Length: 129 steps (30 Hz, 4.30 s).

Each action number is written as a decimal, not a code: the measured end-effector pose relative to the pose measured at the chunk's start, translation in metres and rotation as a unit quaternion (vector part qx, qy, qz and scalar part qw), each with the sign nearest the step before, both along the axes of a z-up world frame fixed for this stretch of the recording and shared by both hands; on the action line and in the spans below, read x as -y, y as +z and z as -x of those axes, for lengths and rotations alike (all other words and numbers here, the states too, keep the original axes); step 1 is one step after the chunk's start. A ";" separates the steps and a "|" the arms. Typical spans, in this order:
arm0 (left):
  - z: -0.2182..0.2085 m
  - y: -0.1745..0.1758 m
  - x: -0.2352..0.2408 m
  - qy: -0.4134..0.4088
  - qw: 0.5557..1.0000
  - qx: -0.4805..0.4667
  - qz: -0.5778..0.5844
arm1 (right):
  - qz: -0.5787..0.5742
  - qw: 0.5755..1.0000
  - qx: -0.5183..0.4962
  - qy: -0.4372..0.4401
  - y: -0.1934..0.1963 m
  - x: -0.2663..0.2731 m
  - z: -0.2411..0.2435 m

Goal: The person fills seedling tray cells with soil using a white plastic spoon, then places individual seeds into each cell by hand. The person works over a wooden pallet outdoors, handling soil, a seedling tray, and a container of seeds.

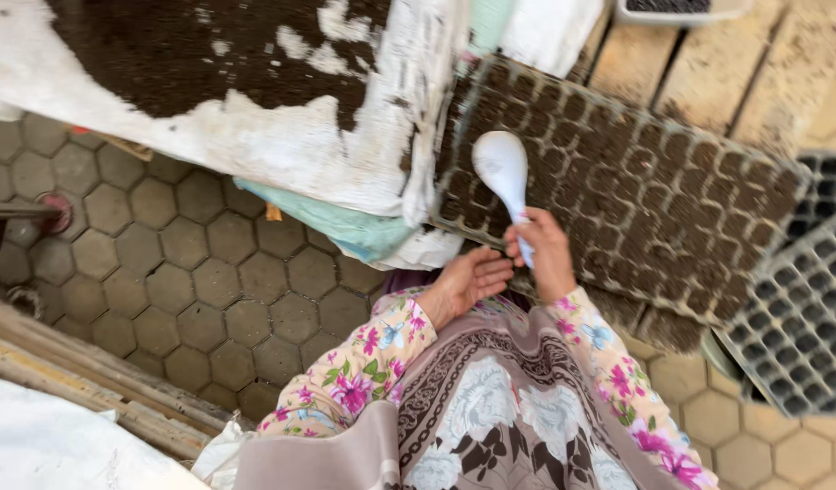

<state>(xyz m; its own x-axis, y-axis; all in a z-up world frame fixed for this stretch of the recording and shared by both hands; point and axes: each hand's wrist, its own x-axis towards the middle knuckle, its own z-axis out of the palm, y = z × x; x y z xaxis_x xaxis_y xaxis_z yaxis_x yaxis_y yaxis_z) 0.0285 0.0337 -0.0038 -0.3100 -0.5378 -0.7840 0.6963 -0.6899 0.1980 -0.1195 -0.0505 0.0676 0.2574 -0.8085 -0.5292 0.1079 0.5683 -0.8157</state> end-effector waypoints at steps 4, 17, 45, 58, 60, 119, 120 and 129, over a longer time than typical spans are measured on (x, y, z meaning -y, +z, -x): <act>-0.037 0.012 -0.013 0.067 0.995 0.054 0.042 | 0.051 0.995 0.032 0.081 -0.019 0.022 -0.119; -0.253 0.016 0.143 0.194 0.807 0.491 0.266 | 0.117 0.986 0.022 -0.115 -0.113 0.079 -0.327; -0.199 0.103 0.086 0.142 0.782 0.580 0.180 | -0.052 0.927 -0.117 -0.352 -0.081 0.392 0.047; -0.109 0.137 0.087 0.111 0.851 0.486 0.165 | 0.136 0.961 -0.192 -0.148 -0.018 0.337 0.083; -0.094 0.142 0.105 0.083 0.872 0.426 0.225 | 0.176 0.959 -0.214 -0.060 0.020 0.301 0.090; 0.115 0.151 0.046 -0.269 0.908 0.163 0.277 | 0.380 0.764 -0.512 0.098 0.070 -0.018 0.149; 0.125 0.149 0.046 -0.268 0.904 0.178 0.282 | 0.379 0.770 -0.503 0.102 0.069 -0.015 0.158; 0.168 0.135 0.036 -0.226 0.915 0.205 0.263 | 0.385 0.792 -0.456 0.126 0.052 -0.004 0.194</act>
<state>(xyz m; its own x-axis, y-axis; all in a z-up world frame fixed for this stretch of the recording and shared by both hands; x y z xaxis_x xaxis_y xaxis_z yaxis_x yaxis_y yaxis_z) -0.1392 -0.0021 0.1313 -0.3316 -0.7638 -0.5538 0.1568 -0.6234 0.7660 -0.3139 -0.0464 0.1199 0.2564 -0.9658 0.0375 -0.7642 -0.2263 -0.6039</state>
